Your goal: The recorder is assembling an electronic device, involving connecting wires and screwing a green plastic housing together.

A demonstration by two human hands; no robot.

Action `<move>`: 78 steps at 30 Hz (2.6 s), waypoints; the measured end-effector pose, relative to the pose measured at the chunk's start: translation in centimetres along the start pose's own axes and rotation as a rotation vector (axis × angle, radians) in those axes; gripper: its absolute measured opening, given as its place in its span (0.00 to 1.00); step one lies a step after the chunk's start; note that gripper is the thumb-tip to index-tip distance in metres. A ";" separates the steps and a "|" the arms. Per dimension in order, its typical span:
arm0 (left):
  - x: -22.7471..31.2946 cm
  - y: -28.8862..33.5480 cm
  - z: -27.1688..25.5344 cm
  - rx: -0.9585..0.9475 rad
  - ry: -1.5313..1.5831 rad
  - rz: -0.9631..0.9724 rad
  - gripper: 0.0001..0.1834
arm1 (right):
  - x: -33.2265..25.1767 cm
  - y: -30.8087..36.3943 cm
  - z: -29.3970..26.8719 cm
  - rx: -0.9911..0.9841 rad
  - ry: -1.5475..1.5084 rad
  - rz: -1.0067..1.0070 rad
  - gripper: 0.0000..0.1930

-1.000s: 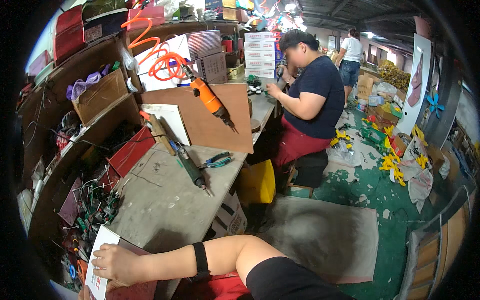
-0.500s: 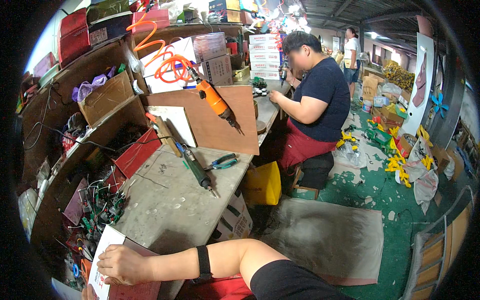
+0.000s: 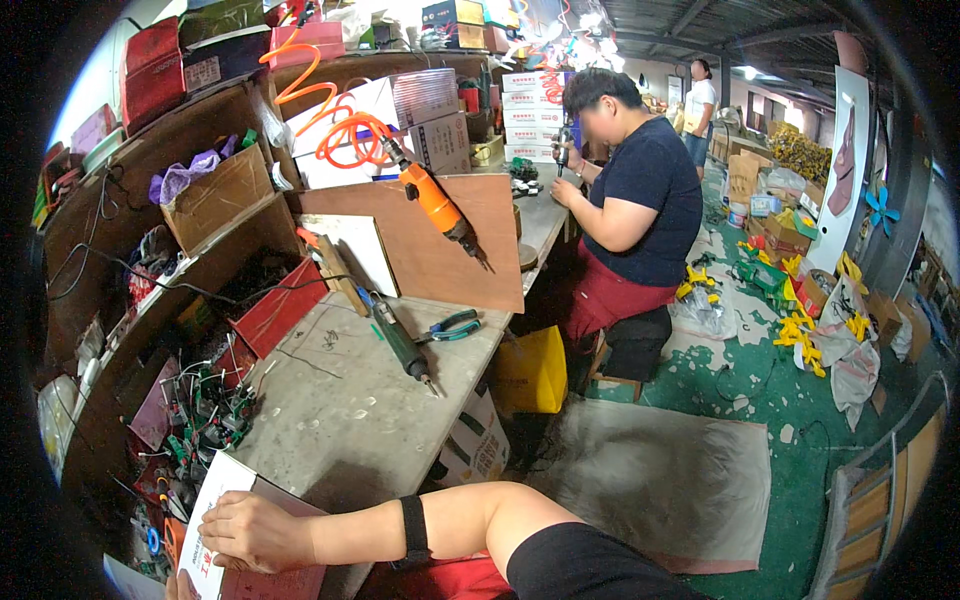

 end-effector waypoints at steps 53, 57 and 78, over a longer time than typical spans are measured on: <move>-1.6 2.8 -0.8 -0.076 0.462 -0.298 0.37 | 6.8 12.9 -9.5 -0.360 0.374 0.545 0.17; 0.0 2.5 -1.1 0.001 0.147 -0.204 0.36 | 7.0 12.4 -11.1 -0.413 0.298 0.920 0.16; -9.1 7.9 -22.7 0.477 -0.702 -0.914 0.40 | 7.7 13.2 -12.4 -0.408 0.275 0.797 0.08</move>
Point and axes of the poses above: each hand's wrist, its own y-axis away from the middle knuckle, its own z-axis out of the palm, x = y × z, the point moved 3 cm from there along -y, towards the middle knuckle, and after that the axes turned 12 degrees about y, right-handed, at the moved point
